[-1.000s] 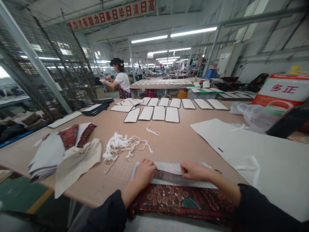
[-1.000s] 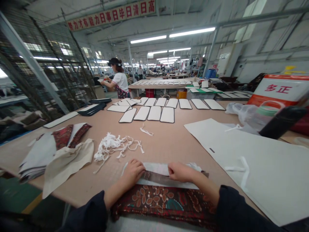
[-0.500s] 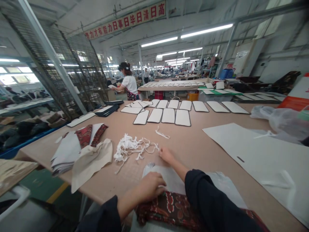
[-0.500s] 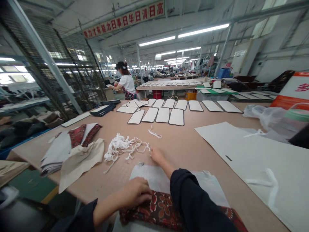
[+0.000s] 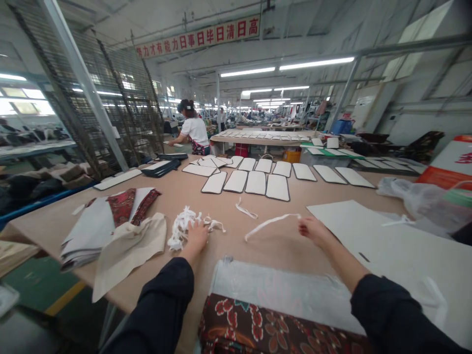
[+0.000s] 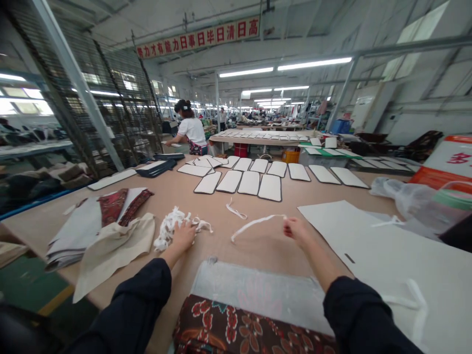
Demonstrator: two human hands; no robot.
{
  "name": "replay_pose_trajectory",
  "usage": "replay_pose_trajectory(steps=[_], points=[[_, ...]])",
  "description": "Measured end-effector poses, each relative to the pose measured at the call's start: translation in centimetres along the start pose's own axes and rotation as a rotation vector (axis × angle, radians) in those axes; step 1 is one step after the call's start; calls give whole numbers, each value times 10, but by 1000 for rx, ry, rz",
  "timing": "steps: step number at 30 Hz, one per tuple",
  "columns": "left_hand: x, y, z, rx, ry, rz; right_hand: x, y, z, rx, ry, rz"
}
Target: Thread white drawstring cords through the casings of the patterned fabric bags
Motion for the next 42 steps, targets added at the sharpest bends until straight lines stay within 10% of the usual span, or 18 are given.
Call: replay_pose_trajectory(steps=[3, 5, 10, 15, 21, 29, 33, 42], points=[[-5, -18, 3, 38, -80, 73, -8, -80, -15, 143, -74, 331], [-9, -40, 29, 156, -57, 114, 2, -85, -27, 387, -181, 318], [-2, -113, 146, 965, 354, -42, 78, 14, -61, 757, -599, -217], [25, -159, 205, 1492, 567, -411, 149, 61, -90, 482, -554, -598], [36, -130, 168, 1530, 292, -613, 129, -3, -66, 249, -405, -311], [65, -57, 91, 1217, 42, -648, 98, -107, 60, 444, -88, -64], [82, -27, 83, 1075, -126, -644, 100, -121, 101, 618, -33, -88], [81, -10, 79, 874, -161, -460, 97, -115, 102, 867, -222, -60]])
Point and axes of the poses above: each hand's wrist, its own x-axis away from the middle knuckle, its own y-axis out of the palm, z = x × y, the point moved 5 cm from there along -x, towards the middle knuckle, and after that the axes turned 7 degrees about -x, right-handed, at the moved point
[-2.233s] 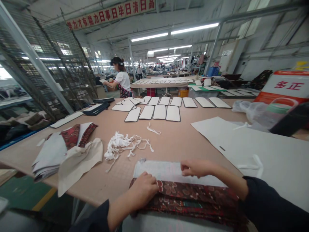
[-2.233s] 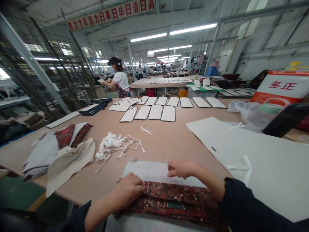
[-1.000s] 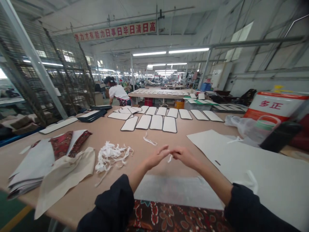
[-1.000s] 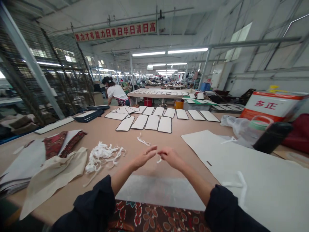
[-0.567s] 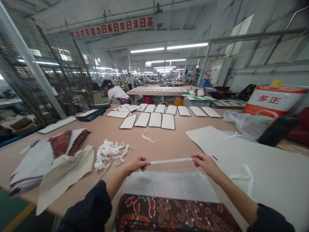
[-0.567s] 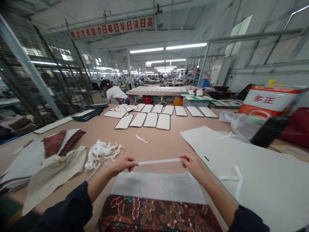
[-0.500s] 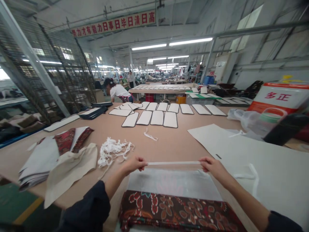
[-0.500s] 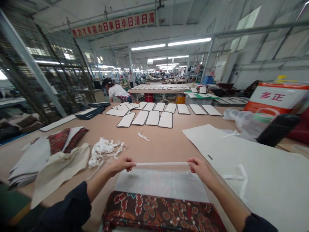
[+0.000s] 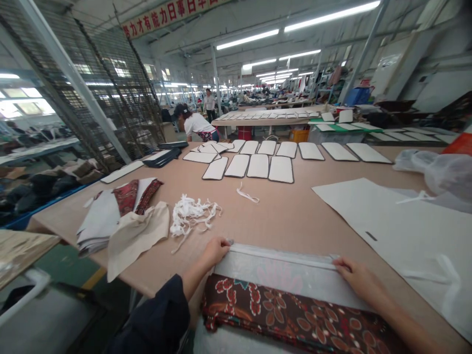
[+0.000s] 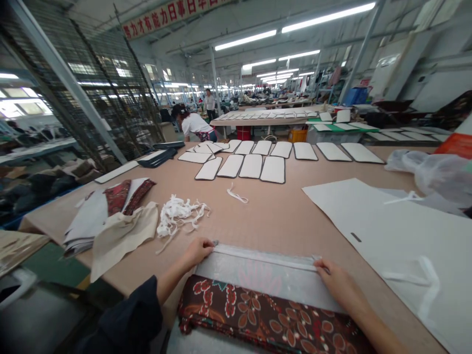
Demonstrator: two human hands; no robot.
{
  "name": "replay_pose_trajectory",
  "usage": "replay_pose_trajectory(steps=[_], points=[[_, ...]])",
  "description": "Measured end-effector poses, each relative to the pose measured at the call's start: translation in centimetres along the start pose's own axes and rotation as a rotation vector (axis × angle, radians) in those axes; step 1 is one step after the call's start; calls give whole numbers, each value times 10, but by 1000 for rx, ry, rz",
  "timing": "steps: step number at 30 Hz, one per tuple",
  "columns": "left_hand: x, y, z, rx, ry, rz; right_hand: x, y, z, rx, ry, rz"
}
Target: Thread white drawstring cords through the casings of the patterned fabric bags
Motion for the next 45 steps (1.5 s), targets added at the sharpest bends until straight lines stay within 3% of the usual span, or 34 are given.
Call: replay_pose_trajectory(steps=[6, 17, 21, 26, 30, 36, 45], points=[[-4, 2, -3, -126, 65, 130, 1, 2, 5, 27, 44, 8], [2, 7, 4, -286, 69, 172, 3, 3, 8, 54, 56, 5], [9, 10, 16, -465, 99, 167, 6, 0, -3, 57, 47, 31], [25, 10, 38, -796, 287, 217, 4, -7, -16, 49, 53, 41], [36, 14, 49, -955, 455, 154, -2, -9, -16, 27, 82, 42], [47, 21, 55, -1024, 551, 122, -6, -5, -17, 62, 91, 7], [42, 31, 70, -1268, 500, 3, -5, -8, -32, 127, 108, -22]])
Point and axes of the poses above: each hand's wrist, its own x-axis away from the middle knuckle, its own y-axis out of the palm, z = x × y, the point moved 5 cm from there along -x, towards the middle knuckle, and after that the axes turned 7 degrees about -x, right-handed, at the moved point
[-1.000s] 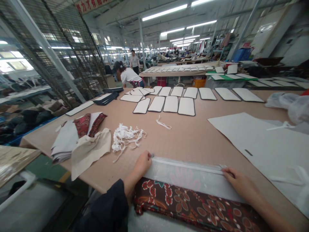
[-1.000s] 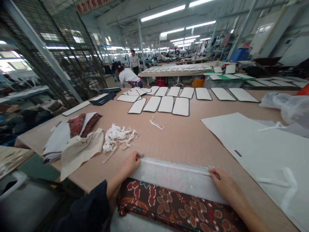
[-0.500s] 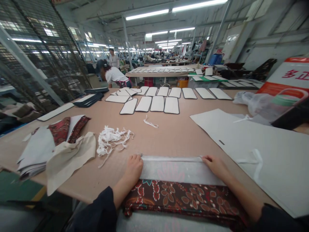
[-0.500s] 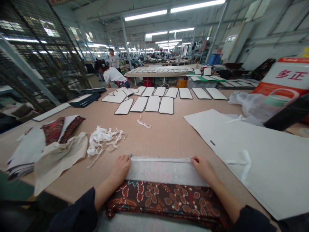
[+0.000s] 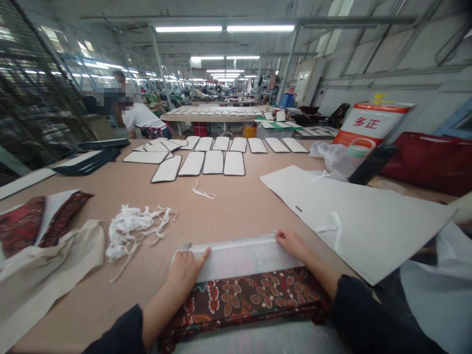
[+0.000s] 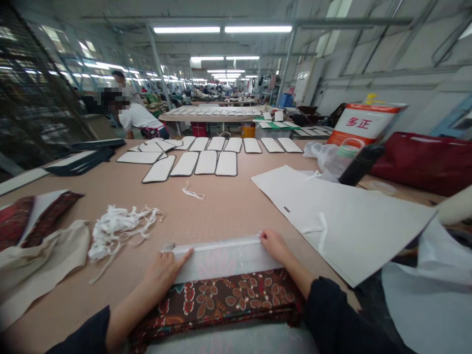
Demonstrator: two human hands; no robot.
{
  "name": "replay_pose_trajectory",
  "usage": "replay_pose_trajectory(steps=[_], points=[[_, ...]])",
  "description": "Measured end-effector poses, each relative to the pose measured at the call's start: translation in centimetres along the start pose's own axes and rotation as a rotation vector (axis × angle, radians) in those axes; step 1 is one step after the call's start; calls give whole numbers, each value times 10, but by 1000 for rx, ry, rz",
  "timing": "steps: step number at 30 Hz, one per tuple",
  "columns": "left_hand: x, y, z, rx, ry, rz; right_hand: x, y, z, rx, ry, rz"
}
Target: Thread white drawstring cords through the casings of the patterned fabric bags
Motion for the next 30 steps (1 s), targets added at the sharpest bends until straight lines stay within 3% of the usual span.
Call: replay_pose_trajectory(steps=[5, 10, 17, 21, 25, 30], points=[[-2, -1, 2, -40, -2, -19, 1, -1, -4, 25, -22, 27], [-11, -21, 7, 24, 59, 136, 3, -1, -8, 85, -16, 27], [-45, -60, 62, 210, 205, 198, 5, -1, -11, 79, -47, 50], [-54, -58, 84, 235, 206, 192, 1, -5, 3, -32, 1, 94], [-54, -52, 83, 244, 193, 213, -5, -7, 16, -108, 70, 107], [-52, -51, 81, 251, 197, 205, -7, -6, 12, -88, 67, 102]])
Point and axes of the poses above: each hand's wrist, its own x-axis away from the middle knuckle, its own y-axis out of the palm, z = x × y, the point moved 5 cm from there along -x, towards the middle knuckle, and after that the axes turned 7 degrees about -x, right-handed, at the moved point
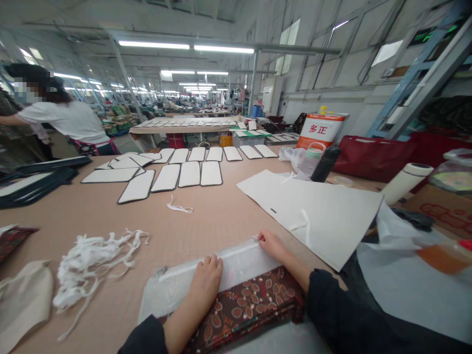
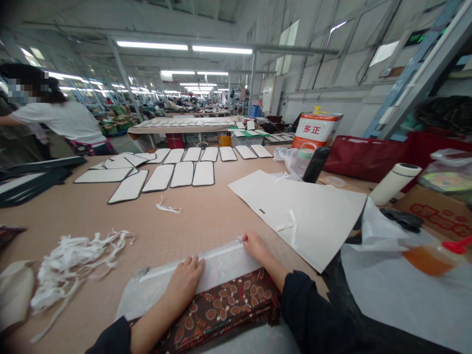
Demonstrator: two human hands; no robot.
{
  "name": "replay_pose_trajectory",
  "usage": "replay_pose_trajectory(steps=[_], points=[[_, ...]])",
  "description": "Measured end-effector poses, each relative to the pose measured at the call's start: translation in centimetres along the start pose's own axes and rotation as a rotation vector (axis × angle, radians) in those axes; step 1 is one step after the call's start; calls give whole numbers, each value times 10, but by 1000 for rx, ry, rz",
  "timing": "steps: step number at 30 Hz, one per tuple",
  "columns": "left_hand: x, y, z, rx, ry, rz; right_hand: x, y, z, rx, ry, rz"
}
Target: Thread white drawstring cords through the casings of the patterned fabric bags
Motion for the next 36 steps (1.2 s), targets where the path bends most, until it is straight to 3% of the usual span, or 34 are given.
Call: replay_pose_trajectory(steps=[6, 9, 11, 15, 17, 20, 24, 27, 32, 36], points=[[0, 1, 0, 10, -3, 27, 5, -5, -5, 116, -39, -15], [0, 2, 0, 25, -5, 50, 17, -3, -18, 263, -116, 48], [0, 3, 2, 31, -5, 40, 30, 10, -40, 316, -258, 28], [3, 4, 5, 38, -18, 39, 66, 45, -95, 250, -667, -178], [11, 6, 0, 55, -12, 34, 77, 49, -103, 248, -724, -224], [34, 16, -23, 94, -28, -5, 75, 40, -80, 266, -674, -233], [79, 30, -69, 118, -198, -38, 53, 20, -16, 231, -596, -185], [99, 33, -91, 143, -292, -51, 43, 11, 9, 183, -565, -170], [93, 24, -103, 151, -282, -117, 37, -5, 0, 121, -444, -193], [60, 9, -103, 50, -239, -176, 31, -19, -2, 131, -359, -174]])
Point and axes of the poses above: each hand's wrist, its own x-axis away from the middle knuckle, its own y-axis out of the palm, z = x × y, the point moved 5 cm from there along -x, towards the middle knuckle, and after that the axes turned 7 degrees about -x, right-handed, at the moved point
